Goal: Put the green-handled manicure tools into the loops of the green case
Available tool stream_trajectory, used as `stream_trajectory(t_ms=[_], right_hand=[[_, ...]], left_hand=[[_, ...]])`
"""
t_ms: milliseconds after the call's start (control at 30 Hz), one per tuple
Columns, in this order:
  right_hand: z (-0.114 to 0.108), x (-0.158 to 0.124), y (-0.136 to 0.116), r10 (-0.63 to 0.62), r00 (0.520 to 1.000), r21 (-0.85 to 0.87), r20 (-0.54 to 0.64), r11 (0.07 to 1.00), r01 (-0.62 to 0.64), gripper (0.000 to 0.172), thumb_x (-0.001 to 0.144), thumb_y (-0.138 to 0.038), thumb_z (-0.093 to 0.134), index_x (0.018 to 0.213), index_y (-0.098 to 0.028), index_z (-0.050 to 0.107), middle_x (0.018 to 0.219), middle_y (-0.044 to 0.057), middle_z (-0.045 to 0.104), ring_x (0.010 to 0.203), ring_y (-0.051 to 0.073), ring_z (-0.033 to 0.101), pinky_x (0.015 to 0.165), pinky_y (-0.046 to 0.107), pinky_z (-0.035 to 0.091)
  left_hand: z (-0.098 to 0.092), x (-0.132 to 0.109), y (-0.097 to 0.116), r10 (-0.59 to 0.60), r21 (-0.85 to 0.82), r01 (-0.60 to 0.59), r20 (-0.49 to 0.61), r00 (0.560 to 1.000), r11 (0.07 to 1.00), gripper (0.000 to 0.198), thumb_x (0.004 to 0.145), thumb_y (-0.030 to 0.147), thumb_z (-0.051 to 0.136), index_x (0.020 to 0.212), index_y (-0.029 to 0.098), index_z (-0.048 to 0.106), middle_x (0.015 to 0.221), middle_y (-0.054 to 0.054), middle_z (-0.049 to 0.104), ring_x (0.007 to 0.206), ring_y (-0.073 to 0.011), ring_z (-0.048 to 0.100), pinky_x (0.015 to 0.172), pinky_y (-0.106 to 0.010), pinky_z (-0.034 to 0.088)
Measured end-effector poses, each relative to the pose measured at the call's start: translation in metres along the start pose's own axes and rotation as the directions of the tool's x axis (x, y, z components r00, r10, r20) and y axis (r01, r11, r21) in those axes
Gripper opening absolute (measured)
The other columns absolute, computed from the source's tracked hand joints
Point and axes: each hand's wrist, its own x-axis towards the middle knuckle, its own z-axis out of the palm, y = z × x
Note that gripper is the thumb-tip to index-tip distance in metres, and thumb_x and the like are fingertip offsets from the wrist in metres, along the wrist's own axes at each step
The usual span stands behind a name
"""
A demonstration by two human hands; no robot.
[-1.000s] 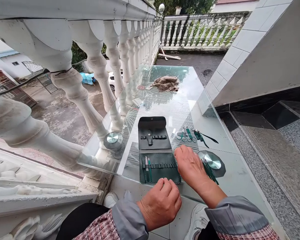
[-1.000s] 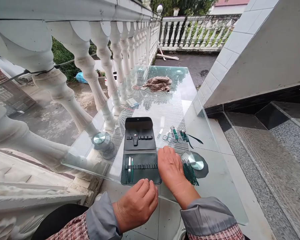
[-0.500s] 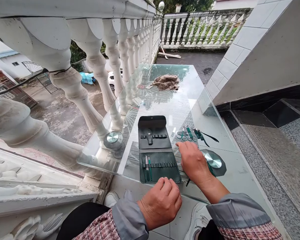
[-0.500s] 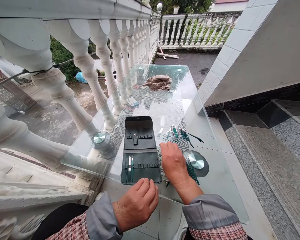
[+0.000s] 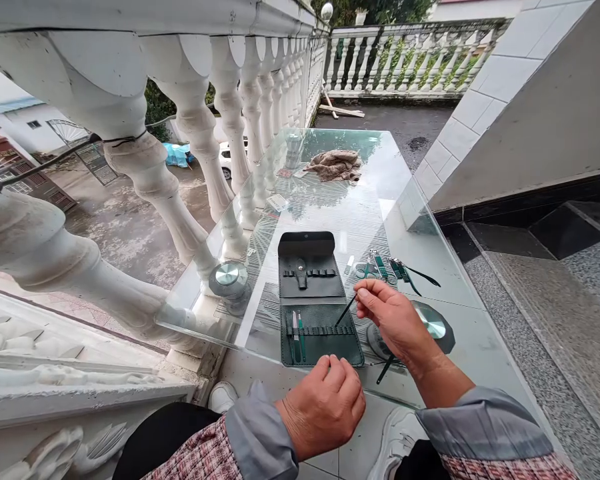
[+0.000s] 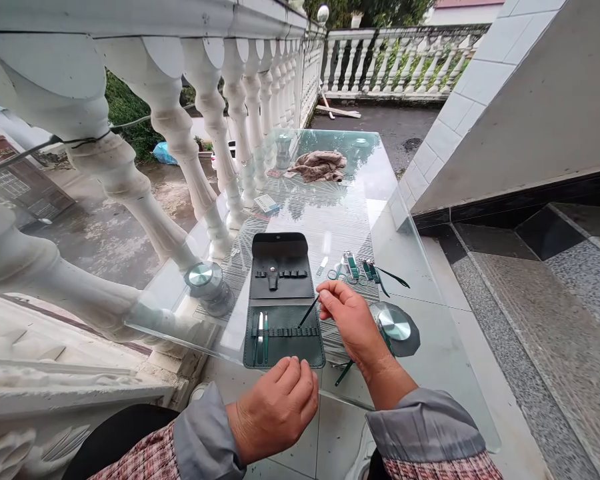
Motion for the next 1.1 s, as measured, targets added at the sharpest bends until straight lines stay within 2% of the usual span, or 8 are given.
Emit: stream_trajectory(t_ms=[200,433,567,767,867,1033,1100], right_hand=[[0.018,-0.003,0.003,0.069,0.995,0.029,0.07,0.997,-0.071,0.034,0.062,-0.044,0.068,0.079,-0.016,0.059,0.076,0.002,0.064,0.058,0.008,0.052,0.053,0.023,0.046],[0.037,-0.004,-0.001,0.058,0.996,0.112,0.064,0.992,-0.065,0.035,0.063,-0.044,0.067,0.083,-0.018,0.057,0.072,-0.001,0.063,0.052,0.007,0.05,0.05,0.022,0.045],[0.046,-0.002,0.0,0.026,0.997,0.026,0.066,0.999,-0.027,0.034,0.062,-0.043,0.068,0.082,-0.017,0.062,0.071,0.001,0.064,0.055,0.009,0.052,0.053,0.024,0.046],[0.05,0.002,0.01,-0.053,0.993,-0.148,0.102,0.987,0.068,0.033,0.071,-0.043,0.058,0.091,-0.017,0.067,0.079,0.006,0.068,0.065,0.014,0.057,0.064,0.03,0.049],[0.051,0.004,0.013,-0.104,0.988,-0.175,0.113,0.977,0.123,0.033,0.072,-0.043,0.058,0.093,-0.019,0.066,0.083,0.006,0.069,0.074,0.017,0.061,0.067,0.031,0.05],[0.053,0.007,0.009,-0.042,0.993,-0.094,0.108,0.994,0.053,0.041,0.066,-0.042,0.064,0.098,-0.018,0.06,0.079,0.004,0.068,0.065,0.014,0.059,0.062,0.03,0.049],[0.053,0.009,0.007,-0.019,0.993,-0.084,0.119,0.996,0.029,0.038,0.066,-0.041,0.064,0.096,-0.017,0.06,0.078,0.004,0.068,0.063,0.013,0.058,0.061,0.028,0.049]], left_hand=[[0.0,0.0,0.001,-0.025,-0.004,0.025,-0.025,0.999,1.0,0.027,0.089,0.016,0.038,0.103,0.006,0.058,0.105,-0.018,0.06,0.089,-0.026,0.06,0.077,-0.04,0.044],[-0.001,-0.001,0.0,-0.01,-0.01,0.01,0.006,1.0,1.0,0.028,0.09,0.017,0.037,0.106,0.005,0.058,0.106,-0.018,0.059,0.09,-0.0257,0.06,0.077,-0.041,0.044],[-0.002,-0.002,0.0,-0.005,-0.019,0.005,0.005,1.0,1.0,0.029,0.09,0.017,0.037,0.105,0.005,0.058,0.106,-0.019,0.059,0.09,-0.0263,0.06,0.078,-0.041,0.044],[-0.004,-0.003,-0.002,-0.007,-0.024,0.007,-0.002,1.0,1.0,0.029,0.09,0.018,0.038,0.105,0.004,0.058,0.108,-0.02,0.059,0.093,-0.0272,0.059,0.078,-0.041,0.045],[-0.004,-0.003,-0.002,-0.014,-0.036,0.014,-0.006,1.0,0.999,0.029,0.09,0.018,0.037,0.105,0.005,0.059,0.109,-0.019,0.059,0.094,-0.0273,0.059,0.078,-0.041,0.045],[-0.004,-0.003,-0.002,-0.023,-0.042,0.022,-0.019,1.0,0.999,0.029,0.09,0.018,0.038,0.104,0.005,0.06,0.107,-0.018,0.059,0.093,-0.0278,0.06,0.077,-0.041,0.045],[-0.004,-0.002,-0.002,-0.021,-0.041,0.02,-0.023,1.0,0.999,0.029,0.09,0.018,0.038,0.104,0.005,0.06,0.106,-0.018,0.06,0.093,-0.0279,0.06,0.077,-0.04,0.046]])
